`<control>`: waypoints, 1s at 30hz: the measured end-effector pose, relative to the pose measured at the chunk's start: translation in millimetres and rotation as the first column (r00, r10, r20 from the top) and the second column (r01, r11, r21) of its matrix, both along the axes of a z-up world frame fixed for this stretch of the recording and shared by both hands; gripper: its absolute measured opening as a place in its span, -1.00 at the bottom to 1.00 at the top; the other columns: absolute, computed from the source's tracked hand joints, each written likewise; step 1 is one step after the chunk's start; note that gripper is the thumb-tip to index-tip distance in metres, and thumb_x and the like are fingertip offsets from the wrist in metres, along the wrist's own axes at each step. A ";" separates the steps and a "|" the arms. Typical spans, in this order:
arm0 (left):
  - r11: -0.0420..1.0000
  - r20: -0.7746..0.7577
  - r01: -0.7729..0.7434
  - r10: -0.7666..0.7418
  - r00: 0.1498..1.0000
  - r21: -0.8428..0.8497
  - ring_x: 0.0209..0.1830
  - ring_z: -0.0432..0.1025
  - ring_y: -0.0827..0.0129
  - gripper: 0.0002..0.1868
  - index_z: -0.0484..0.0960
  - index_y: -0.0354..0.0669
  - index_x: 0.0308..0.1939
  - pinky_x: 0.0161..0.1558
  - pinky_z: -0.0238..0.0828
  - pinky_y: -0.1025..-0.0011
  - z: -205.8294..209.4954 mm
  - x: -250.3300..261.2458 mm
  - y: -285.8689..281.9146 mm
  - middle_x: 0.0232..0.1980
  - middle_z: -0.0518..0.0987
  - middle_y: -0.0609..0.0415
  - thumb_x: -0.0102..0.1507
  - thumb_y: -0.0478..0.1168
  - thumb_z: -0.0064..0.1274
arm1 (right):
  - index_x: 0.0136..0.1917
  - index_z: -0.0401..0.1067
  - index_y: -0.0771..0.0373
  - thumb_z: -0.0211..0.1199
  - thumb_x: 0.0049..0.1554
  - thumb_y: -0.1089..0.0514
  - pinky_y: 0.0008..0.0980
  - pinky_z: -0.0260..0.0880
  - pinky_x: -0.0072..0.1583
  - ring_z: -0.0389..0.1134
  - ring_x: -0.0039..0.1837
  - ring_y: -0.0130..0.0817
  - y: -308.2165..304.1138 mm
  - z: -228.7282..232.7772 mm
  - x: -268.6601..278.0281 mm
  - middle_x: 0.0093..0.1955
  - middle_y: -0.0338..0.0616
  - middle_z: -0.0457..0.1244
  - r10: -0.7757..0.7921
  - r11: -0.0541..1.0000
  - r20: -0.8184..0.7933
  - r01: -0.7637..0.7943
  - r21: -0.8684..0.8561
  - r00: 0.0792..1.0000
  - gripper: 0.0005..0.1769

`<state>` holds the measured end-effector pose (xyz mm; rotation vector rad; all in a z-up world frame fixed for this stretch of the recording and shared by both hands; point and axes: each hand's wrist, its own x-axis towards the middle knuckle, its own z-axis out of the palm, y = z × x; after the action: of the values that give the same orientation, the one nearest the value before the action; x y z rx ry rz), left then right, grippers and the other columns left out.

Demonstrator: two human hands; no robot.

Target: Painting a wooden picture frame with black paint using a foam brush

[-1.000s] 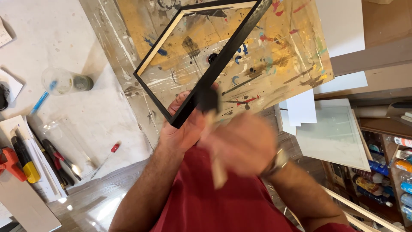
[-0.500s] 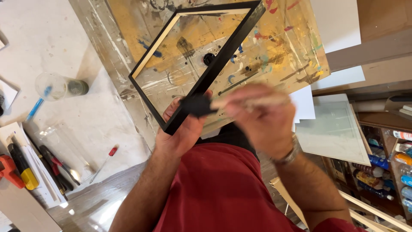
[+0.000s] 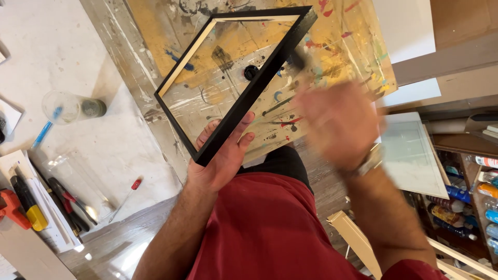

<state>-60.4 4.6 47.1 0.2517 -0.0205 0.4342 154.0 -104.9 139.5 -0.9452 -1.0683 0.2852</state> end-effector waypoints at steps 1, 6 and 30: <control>1.000 -0.031 -0.020 0.020 0.999 0.001 0.66 0.10 0.00 -0.71 0.67 0.13 0.19 0.49 0.18 0.20 -1.8 0.3 -1.1 0.48 0.43 -0.08 0.40 -0.05 0.25 | -0.24 0.26 0.08 -0.13 0.31 -0.18 -0.37 0.17 -0.34 0.10 -0.37 -0.46 -2.2 10.4 -22.5 -0.30 -0.28 0.12 -0.110 0.991 0.474 0.134 -0.017 0.874 -0.58; 0.993 -0.240 -0.044 0.016 0.971 -0.110 0.61 0.13 -0.05 -0.77 0.69 0.24 -0.05 0.42 -0.05 0.07 -14.9 -5.1 -4.8 0.43 0.42 -0.27 0.39 0.00 -0.10 | -0.03 0.51 0.30 0.20 0.24 0.22 -0.26 0.26 -0.21 0.28 -0.30 -0.21 -5.2 51.5 -87.2 -0.16 -0.13 0.36 0.063 0.975 0.519 0.059 -0.216 0.853 -0.88; 1.000 -0.048 -0.003 0.005 0.999 0.029 0.65 0.10 0.05 -0.69 0.63 0.21 0.19 0.47 0.14 0.19 0.2 -3.4 -8.1 0.44 0.48 0.08 0.43 0.13 0.15 | 0.18 0.42 0.27 0.41 0.23 0.22 -0.27 0.31 -0.16 0.30 -0.26 -0.24 -11.8 54.4 -111.3 -0.13 -0.15 0.37 0.135 0.963 0.383 -0.031 -0.267 0.914 -0.71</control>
<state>-63.9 -3.5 47.3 0.2905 0.0211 0.4317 42.8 -116.7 193.9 -1.2246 -1.4756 0.3139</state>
